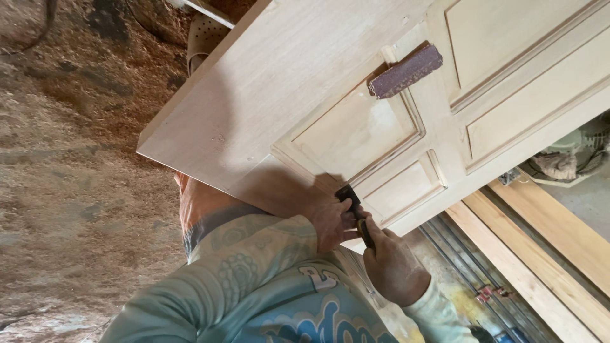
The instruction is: The person sands a wooden door lying flat on a workbench. They use a sanding block to smooth the raised panels and edges, then switch to sanding by hand to cover the flat surfaces and corners. The person works systematically across the door's surface.
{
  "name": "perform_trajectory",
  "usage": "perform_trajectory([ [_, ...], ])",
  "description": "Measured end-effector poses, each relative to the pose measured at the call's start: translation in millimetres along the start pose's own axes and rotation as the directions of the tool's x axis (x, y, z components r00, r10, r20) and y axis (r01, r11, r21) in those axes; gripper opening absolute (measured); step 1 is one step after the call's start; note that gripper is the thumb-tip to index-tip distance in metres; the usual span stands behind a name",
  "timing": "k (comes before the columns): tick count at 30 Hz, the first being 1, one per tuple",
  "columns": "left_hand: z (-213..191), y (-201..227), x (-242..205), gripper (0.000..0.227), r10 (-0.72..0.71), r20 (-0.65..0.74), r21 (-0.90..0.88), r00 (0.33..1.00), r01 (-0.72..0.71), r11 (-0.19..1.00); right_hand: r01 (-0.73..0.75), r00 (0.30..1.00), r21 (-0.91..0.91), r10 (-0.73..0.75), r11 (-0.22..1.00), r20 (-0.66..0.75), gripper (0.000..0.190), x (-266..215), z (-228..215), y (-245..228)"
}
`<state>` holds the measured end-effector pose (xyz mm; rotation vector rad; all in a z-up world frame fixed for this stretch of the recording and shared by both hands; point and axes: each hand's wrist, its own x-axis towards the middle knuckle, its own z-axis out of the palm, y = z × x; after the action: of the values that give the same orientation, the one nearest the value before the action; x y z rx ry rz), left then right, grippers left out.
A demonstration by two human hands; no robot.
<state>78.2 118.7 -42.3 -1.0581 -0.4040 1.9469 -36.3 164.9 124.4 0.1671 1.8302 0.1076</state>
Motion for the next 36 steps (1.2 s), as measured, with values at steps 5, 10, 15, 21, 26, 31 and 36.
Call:
perform_trajectory([
  [5,3,4,1,0.029,-0.038,-0.061,-0.025,0.997,0.037,0.999,-0.037,0.998,-0.032,0.038,0.999,0.052,0.062,3,-8,-14],
  [10,5,4,6,0.028,-0.060,-0.151,-0.023,0.987,0.057,0.998,-0.023,0.996,-0.060,0.028,0.998,0.079,0.060,6,-16,-21],
  [15,-8,-1,11,0.030,-0.035,-0.036,-0.024,0.999,0.034,0.999,0.007,0.999,-0.034,-0.005,0.999,0.047,0.061,9,-13,-19],
  [21,-13,-11,20,0.032,0.034,-0.098,-0.013,0.995,-0.035,0.999,0.075,0.997,0.006,-0.075,0.997,-0.002,0.058,11,-9,-1],
  [26,-14,-11,26,0.024,-0.012,-0.144,-0.027,0.990,0.008,1.000,0.190,0.979,0.161,-0.175,0.968,-0.101,0.059,7,-10,20],
  [31,-7,-19,32,0.034,0.086,-0.159,0.041,0.983,-0.081,0.996,0.061,0.996,0.253,-0.044,0.965,-0.073,0.058,2,-9,33],
  [36,4,-19,18,0.034,0.055,-0.166,0.083,0.985,-0.042,0.996,-0.051,0.999,0.239,0.046,0.970,0.026,0.066,-6,-8,35],
])
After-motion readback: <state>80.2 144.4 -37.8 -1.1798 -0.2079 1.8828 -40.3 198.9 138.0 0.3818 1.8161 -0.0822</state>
